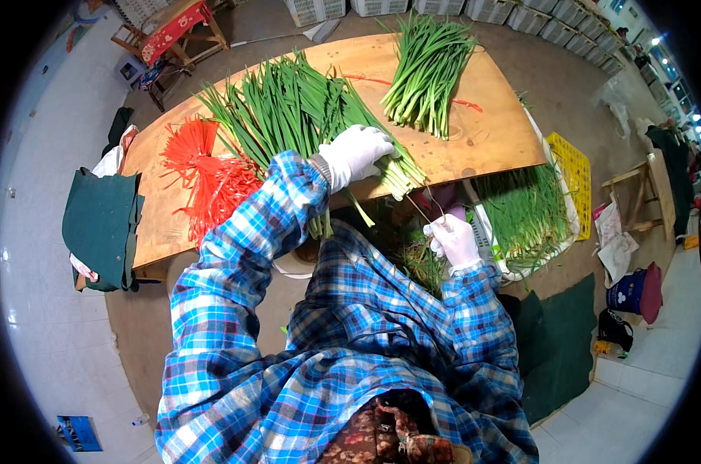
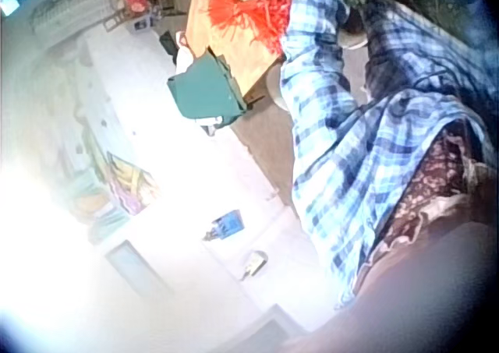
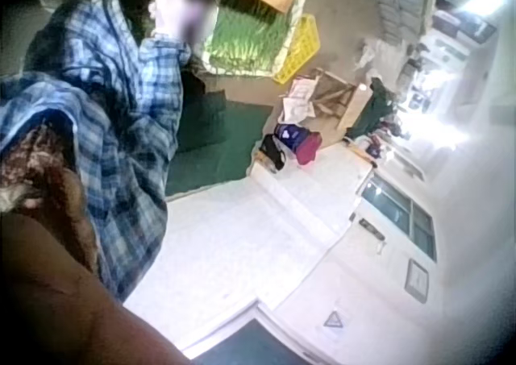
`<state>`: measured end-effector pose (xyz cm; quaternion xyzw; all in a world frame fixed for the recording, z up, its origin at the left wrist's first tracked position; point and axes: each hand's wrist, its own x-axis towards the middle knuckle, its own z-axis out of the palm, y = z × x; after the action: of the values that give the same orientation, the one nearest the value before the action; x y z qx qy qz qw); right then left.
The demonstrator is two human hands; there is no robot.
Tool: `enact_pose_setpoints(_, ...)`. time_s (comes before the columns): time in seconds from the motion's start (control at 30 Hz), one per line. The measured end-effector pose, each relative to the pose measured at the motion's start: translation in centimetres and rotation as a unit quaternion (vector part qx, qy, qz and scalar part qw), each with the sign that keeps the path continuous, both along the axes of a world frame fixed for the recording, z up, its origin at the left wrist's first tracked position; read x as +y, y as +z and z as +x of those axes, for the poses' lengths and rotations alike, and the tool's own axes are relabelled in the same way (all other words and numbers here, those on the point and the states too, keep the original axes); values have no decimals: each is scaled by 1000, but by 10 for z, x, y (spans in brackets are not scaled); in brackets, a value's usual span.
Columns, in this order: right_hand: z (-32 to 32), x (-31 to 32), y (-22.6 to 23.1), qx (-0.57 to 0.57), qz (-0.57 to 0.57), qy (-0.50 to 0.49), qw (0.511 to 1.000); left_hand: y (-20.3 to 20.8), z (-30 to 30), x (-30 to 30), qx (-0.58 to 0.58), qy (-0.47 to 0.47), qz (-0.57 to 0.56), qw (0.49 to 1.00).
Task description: The person sorts a bunch of chives by hand on a wooden table, removing yellowed or damaged leaves, then bundles the bunch with a red plastic tie and places it into a crate with other bundles.
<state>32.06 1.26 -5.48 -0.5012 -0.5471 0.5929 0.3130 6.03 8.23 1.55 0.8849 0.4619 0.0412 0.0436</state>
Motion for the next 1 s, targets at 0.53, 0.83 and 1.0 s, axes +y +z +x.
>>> enact_pose_setpoints(0.53,77,-15,-2,66,20,-138,988,4,-11,-19,34,6,117,993)
enact_pose_setpoints(0.83,148,-56,-87,-553,195,169,792,-2,-21,-31,-17,43,137,989)
enact_pose_setpoints(1.0,64,-32,-24,-389,223,-9,894,-7,-24,-32,-2,53,168,984)
